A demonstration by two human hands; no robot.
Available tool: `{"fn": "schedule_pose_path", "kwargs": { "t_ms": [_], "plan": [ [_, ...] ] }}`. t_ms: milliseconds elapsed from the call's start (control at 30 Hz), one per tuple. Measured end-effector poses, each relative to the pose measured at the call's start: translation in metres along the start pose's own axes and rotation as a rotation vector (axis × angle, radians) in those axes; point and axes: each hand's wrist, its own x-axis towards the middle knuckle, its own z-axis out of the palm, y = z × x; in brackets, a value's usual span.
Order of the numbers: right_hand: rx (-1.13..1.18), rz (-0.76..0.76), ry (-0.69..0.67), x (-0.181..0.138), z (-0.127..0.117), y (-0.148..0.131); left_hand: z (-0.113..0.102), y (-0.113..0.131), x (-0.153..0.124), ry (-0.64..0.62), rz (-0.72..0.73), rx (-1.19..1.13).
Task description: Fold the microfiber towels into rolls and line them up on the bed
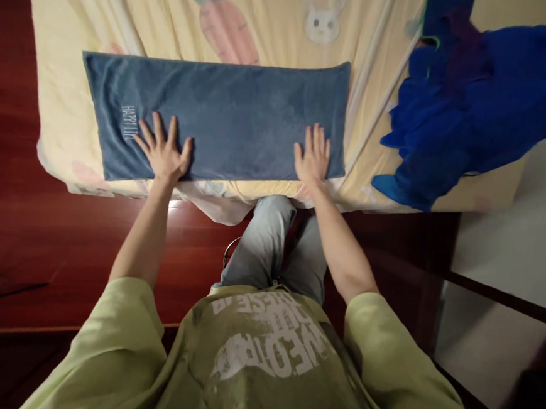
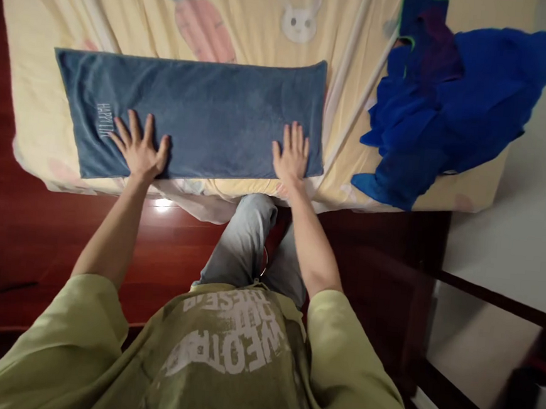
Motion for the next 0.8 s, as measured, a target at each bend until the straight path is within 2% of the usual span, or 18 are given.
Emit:
{"fn": "schedule_pose_path", "kwargs": {
  "t_ms": [100,200,333,400,533,633,700,800],
  "plan": [
    [0.001,0.093,0.058,-0.014,-0.025,0.053,-0.018,-0.040,-0.007,-0.028,-0.096,-0.019],
    [0.014,0.127,0.093,-0.024,-0.029,0.071,-0.019,-0.058,-0.009,-0.054,-0.125,0.013],
    [-0.005,0.142,0.094,-0.025,-0.019,0.072,-0.014,-0.059,-0.008,-0.031,-0.141,0.042],
    [-0.033,0.140,0.096,-0.025,-0.020,0.069,-0.016,-0.055,-0.009,0.019,-0.144,0.050],
    [-0.138,0.085,0.073,-0.022,-0.039,0.051,-0.032,-0.036,-0.015,0.154,-0.176,0.008],
    [-0.242,-0.021,0.068,0.003,-0.053,0.023,-0.041,-0.024,-0.020,0.210,-0.180,-0.083],
    [-0.255,-0.065,0.057,0.035,-0.053,0.006,-0.042,-0.020,-0.020,0.247,-0.176,-0.114],
    [-0.171,0.021,-0.024,0.097,-0.036,-0.003,-0.038,-0.023,-0.018,0.292,-0.154,-0.116]
  ]
}}
